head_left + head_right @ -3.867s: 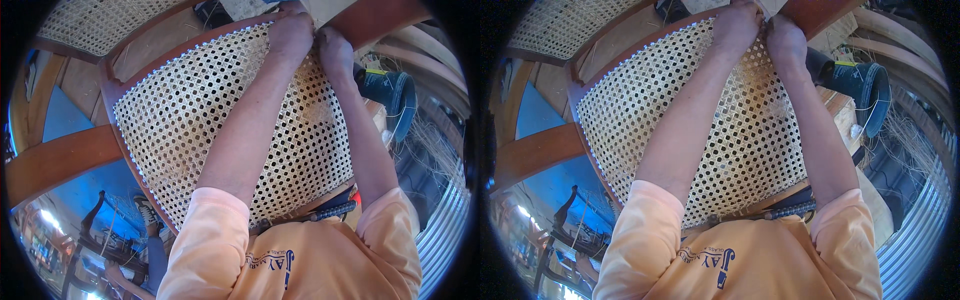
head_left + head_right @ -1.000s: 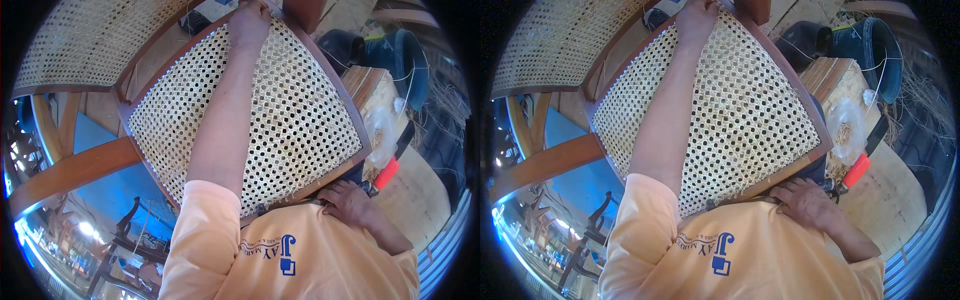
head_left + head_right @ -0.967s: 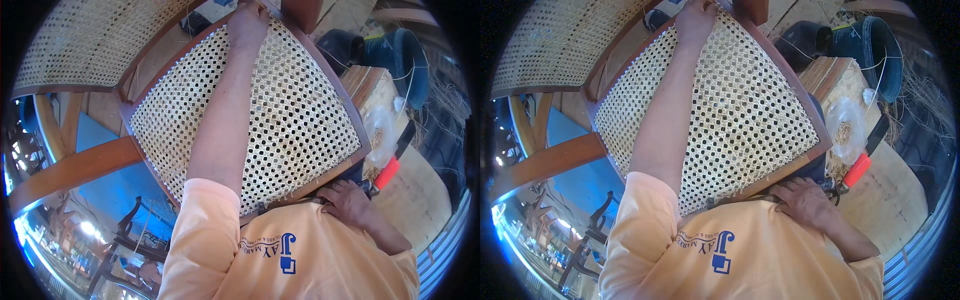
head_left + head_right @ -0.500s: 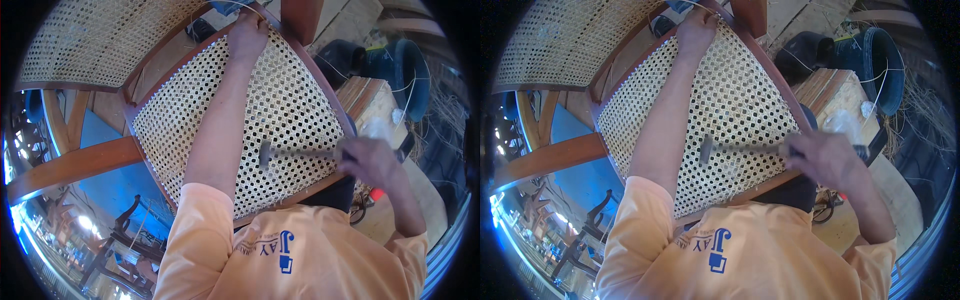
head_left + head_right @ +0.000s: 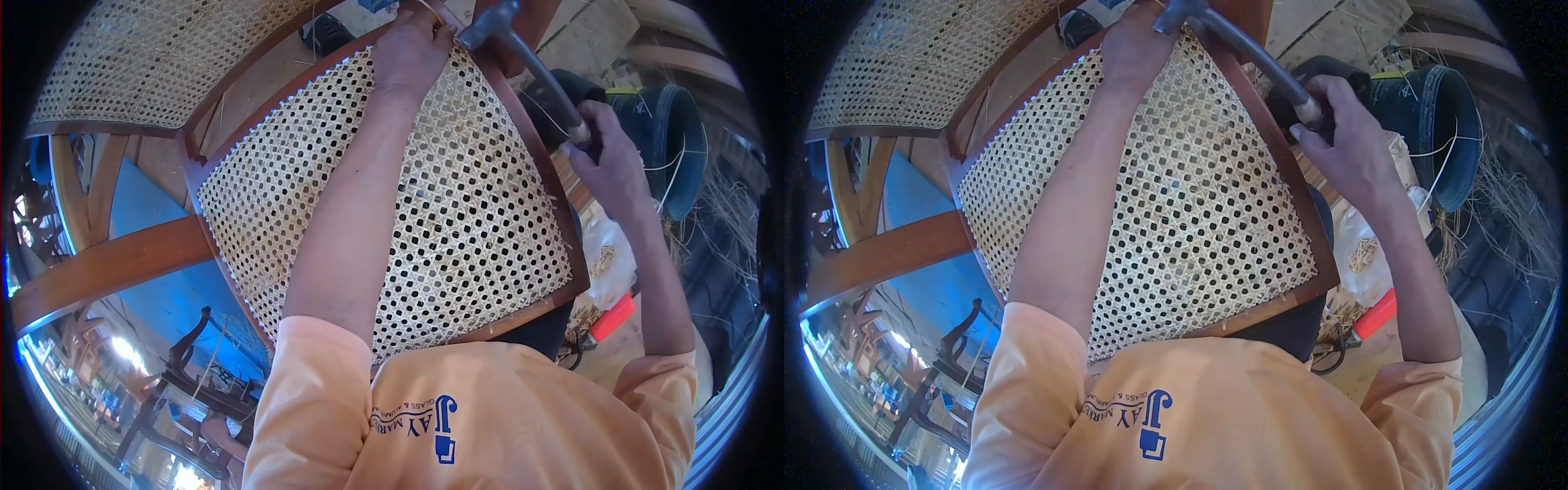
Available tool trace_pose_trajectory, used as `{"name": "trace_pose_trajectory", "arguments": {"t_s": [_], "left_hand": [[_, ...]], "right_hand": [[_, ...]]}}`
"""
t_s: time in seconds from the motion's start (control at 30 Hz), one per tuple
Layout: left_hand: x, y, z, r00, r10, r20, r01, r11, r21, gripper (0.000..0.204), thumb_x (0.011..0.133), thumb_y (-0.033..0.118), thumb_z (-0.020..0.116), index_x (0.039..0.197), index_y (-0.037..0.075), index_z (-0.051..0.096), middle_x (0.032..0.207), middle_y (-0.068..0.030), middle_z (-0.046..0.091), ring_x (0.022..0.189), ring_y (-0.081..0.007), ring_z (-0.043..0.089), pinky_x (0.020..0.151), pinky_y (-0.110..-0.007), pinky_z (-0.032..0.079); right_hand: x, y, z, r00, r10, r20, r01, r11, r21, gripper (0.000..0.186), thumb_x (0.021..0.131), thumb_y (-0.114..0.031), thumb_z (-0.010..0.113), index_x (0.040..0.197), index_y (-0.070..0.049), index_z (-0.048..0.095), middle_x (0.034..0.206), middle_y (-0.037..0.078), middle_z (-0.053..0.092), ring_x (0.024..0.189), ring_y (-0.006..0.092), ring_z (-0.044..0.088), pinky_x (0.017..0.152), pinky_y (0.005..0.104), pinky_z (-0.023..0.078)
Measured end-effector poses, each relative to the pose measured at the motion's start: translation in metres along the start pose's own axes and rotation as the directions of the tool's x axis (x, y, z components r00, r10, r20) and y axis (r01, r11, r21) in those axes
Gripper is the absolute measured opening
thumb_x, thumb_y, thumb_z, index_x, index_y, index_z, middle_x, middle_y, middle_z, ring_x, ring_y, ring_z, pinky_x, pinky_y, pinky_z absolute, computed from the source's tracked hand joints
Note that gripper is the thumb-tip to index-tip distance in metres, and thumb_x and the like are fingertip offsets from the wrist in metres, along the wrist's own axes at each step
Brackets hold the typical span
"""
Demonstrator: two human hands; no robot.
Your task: Repairing the woven cane seat of a wooden chair by inserting wooden pegs and trimming the material.
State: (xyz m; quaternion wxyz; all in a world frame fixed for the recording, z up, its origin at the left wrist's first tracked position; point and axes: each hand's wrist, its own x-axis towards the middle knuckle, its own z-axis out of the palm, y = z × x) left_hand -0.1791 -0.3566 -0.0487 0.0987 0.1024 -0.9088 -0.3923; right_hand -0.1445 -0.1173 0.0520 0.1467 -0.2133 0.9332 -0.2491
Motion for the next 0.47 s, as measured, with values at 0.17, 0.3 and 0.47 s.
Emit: {"name": "trace_pose_trajectory", "arguments": {"t_s": [0.17, 0.3, 0.47], "left_hand": [[0.000, 0.004, -0.001, 0.999, -0.036, 0.024, 0.035, 0.998, 0.058, 0.022, 0.082, 0.018, 0.052, 0.099, 0.004, 0.058, 0.097, -0.0173, 0.058, 0.092, -0.0333, 0.056, 0.078, -0.040, 0.045], [-0.002, 0.004, 0.000, 1.000, -0.004, -0.004, 0.004, 1.000, 0.019, 0.022, 0.083, 0.019, 0.052, 0.099, 0.005, 0.058, 0.099, -0.0175, 0.058, 0.092, -0.0337, 0.056, 0.079, -0.041, 0.045], [-0.001, 0.003, 0.000, 0.998, -0.050, 0.026, 0.049, 0.997, 0.058, 0.025, 0.082, 0.021, 0.054, 0.101, 0.006, 0.058, 0.102, -0.0189, 0.057, 0.093, -0.0332, 0.056, 0.080, -0.040, 0.044]], "right_hand": [[0.014, 0.002, -0.003, 0.936, 0.154, 0.316, -0.132, 0.987, -0.092, 0.033, 0.079, -0.016, 0.062, 0.106, -0.003, 0.049, 0.072, 0.009, 0.052, 0.064, 0.0195, 0.051, 0.063, 0.0304, 0.043], [0.016, 0.003, 0.003, 0.948, 0.145, 0.285, -0.158, 0.987, 0.025, 0.033, 0.079, -0.020, 0.063, 0.103, -0.002, 0.050, 0.071, 0.009, 0.051, 0.062, 0.0180, 0.048, 0.061, 0.0303, 0.042], [0.022, 0.009, 0.008, 0.930, 0.182, 0.318, -0.174, 0.983, -0.056, 0.040, 0.081, -0.025, 0.062, 0.112, -0.005, 0.048, 0.074, 0.008, 0.055, 0.063, 0.0179, 0.049, 0.062, 0.0296, 0.043]]}}
